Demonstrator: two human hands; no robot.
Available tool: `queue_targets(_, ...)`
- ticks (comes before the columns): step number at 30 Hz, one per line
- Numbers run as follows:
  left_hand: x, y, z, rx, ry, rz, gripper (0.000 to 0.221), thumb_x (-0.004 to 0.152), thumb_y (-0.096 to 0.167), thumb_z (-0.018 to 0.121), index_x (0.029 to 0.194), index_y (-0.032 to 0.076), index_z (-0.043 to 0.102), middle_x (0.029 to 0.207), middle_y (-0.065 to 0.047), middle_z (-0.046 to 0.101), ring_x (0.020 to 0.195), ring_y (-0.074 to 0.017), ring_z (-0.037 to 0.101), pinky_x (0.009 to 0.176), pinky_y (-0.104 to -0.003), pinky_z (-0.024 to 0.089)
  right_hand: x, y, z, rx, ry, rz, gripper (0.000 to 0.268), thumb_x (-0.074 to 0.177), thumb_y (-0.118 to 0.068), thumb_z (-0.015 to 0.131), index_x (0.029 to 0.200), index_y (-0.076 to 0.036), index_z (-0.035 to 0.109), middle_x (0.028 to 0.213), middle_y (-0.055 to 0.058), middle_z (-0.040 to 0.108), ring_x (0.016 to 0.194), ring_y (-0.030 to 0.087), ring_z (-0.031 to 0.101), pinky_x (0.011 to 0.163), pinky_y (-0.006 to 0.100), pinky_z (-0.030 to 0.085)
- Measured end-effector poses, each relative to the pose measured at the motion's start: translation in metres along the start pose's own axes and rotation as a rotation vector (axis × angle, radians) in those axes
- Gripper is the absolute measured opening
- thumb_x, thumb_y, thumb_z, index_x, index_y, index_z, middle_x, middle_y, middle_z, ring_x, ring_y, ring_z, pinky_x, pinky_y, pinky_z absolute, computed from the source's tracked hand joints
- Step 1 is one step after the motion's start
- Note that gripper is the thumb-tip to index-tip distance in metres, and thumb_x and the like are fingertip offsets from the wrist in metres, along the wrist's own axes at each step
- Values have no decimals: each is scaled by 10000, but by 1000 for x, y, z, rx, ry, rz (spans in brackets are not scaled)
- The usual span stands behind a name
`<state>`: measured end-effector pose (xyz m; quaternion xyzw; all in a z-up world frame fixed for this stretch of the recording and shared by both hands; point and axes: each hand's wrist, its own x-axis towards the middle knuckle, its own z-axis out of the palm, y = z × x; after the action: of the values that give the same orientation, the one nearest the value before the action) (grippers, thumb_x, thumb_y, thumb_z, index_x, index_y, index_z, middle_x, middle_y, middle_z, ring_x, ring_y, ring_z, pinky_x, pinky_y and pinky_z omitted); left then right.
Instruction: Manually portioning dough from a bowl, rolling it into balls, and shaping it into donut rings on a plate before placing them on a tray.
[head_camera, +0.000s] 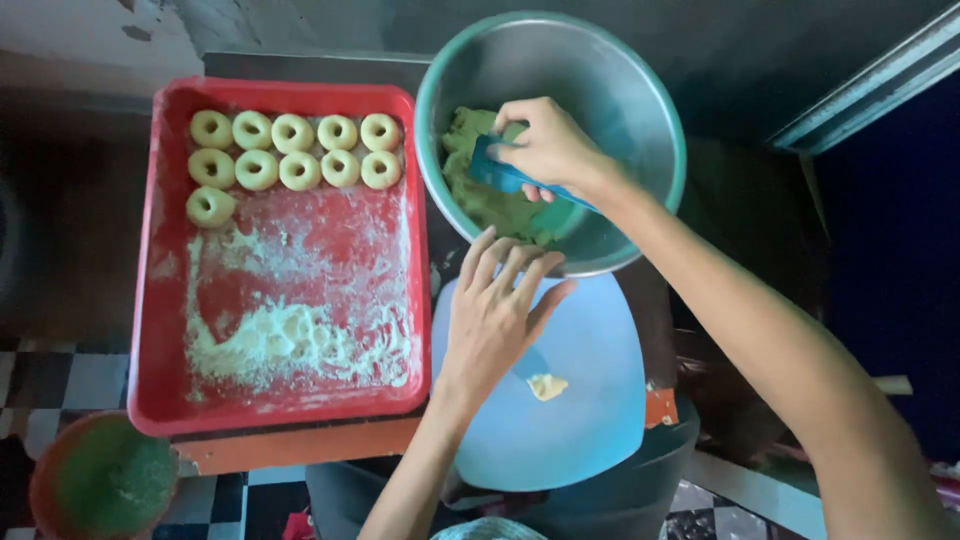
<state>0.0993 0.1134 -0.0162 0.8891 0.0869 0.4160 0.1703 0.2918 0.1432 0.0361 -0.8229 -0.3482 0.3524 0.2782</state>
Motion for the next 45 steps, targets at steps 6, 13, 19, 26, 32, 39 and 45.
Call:
queue_targets(6, -7, -15, 34, -41, 17, -82, 246, 992, 426, 622, 957, 185, 656, 840, 16, 509, 870, -203, 540, 1014, -403, 477, 31, 8, 20, -154, 38, 48, 391, 925, -134, 686, 1299, -34, 628, 666, 161, 639, 350, 214, 614, 199, 274, 458)
queue_targets(13, -10, -15, 39, -93, 19, -121, 244, 1000, 419, 607, 938, 185, 642, 842, 10, 490, 897, -198, 518, 1061, -388, 440, 66, 31, 42, -362, 53, -49, 298, 944, -68, 694, 1224, 21, 641, 834, 209, 726, 606, 315, 740, 421, 380, 553)
queue_targets(19, -8, -16, 37, -109, 8, -80, 179, 997, 357, 639, 938, 188, 623, 850, 6, 473, 901, -196, 504, 1084, -364, 405, 34, 18, 42, -438, 59, -226, 165, 1031, -121, 599, 1122, -1, 665, 869, 170, 710, 784, 335, 735, 681, 466, 536)
queue_targets(26, -10, -16, 39, -126, 43, -105, 190, 1011, 357, 617, 942, 181, 635, 858, -1, 492, 917, -202, 516, 1086, -365, 392, 28, 12, 38, -376, -9, -255, 391, 999, -308, 691, 1186, 33, 650, 1034, 300, 711, 1032, 486, 681, 875, 601, 521)
queue_targets(32, -11, -16, 44, -120, 42, -105, 183, 998, 360, 631, 935, 188, 638, 862, 4, 492, 920, -199, 509, 1088, -363, 395, 31, 11, 51, -498, 111, -125, 206, 1008, -192, 660, 1141, -35, 652, 932, 155, 713, 892, 353, 733, 819, 491, 562)
queue_targets(39, -8, -14, 37, -103, 11, -99, 139, 963, 324, 662, 915, 206, 607, 856, 21, 496, 910, -175, 514, 1092, -343, 381, 57, 34, 40, -48, 115, -79, 193, 914, -187, 796, 1071, -108, 715, 800, 33, 706, 692, 200, 712, 522, 269, 531)
queue_targets(45, -5, -12, 35, -98, 31, -117, 154, 989, 305, 623, 908, 175, 604, 834, 12, 489, 872, -194, 505, 1057, -374, 402, 28, 7, 36, 149, 111, 86, 264, 825, -214, 862, 998, -42, 762, 689, 56, 712, 512, 165, 686, 303, 240, 535)
